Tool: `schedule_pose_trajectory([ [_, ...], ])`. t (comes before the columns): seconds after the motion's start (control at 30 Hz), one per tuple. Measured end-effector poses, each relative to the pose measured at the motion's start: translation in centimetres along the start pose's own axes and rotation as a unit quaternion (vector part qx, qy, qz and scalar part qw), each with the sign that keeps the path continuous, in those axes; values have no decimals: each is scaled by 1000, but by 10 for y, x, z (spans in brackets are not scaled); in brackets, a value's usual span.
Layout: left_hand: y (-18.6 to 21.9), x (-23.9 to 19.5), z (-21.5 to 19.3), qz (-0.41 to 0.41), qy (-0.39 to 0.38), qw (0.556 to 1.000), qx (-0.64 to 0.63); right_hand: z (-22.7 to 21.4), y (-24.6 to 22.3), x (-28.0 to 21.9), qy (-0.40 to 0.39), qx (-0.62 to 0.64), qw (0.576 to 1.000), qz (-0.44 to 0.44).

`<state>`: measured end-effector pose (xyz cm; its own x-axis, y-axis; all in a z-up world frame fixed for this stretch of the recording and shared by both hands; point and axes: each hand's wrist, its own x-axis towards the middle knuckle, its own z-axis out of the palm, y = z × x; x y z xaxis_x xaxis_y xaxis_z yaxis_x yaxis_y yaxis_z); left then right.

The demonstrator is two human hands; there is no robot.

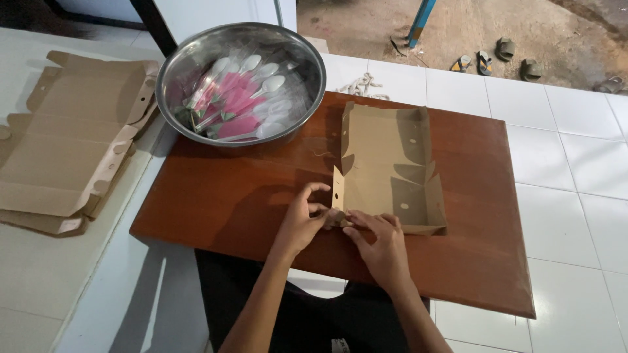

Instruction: The person assembles a flat cardboard box by folding and interlocking its flaps on a wooden table. The person folds the side flaps inward, then folds and locks the bottom flaps to form a three-dimensional box.

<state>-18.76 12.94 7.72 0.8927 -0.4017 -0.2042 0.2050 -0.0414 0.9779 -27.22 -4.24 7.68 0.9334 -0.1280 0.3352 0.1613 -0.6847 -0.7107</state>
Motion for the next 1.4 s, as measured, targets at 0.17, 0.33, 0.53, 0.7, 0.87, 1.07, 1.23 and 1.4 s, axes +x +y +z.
schedule_pose_trajectory([
  [0.17, 8, -7, -2, -10, -27, 999, 20, -5, -3, 7, -56, 6, 997, 53],
  [0.33, 10, -11, -4, -13, -25, 1000, 8, 0, 4, 9, -71, -14, 996, 55],
  [0.53, -8, 0, -10, 3, -19, 1000, -25, 4, 0, 10, -59, -1, 997, 50],
  [0.7, -12, -2, -7, 15, -10, 1000, -16, 13, -1, 9, -51, -37, 997, 44],
  [0.87, -6, -7, -3, 15, 53, 998, 1, 5, -20, 7, -62, -29, 992, 110],
  [1.07, -10, -9, 6, 16, 62, 997, -48, -19, -30, 16, -95, 33, 984, 147],
  [1.23, -16, -7, 5, 49, 39, 997, -37, -31, -45, 28, -185, 120, 959, 180],
  [1.4, -6, -18, 7, 57, 36, 997, -22, -11, 6, 38, -227, 195, 940, 162],
])
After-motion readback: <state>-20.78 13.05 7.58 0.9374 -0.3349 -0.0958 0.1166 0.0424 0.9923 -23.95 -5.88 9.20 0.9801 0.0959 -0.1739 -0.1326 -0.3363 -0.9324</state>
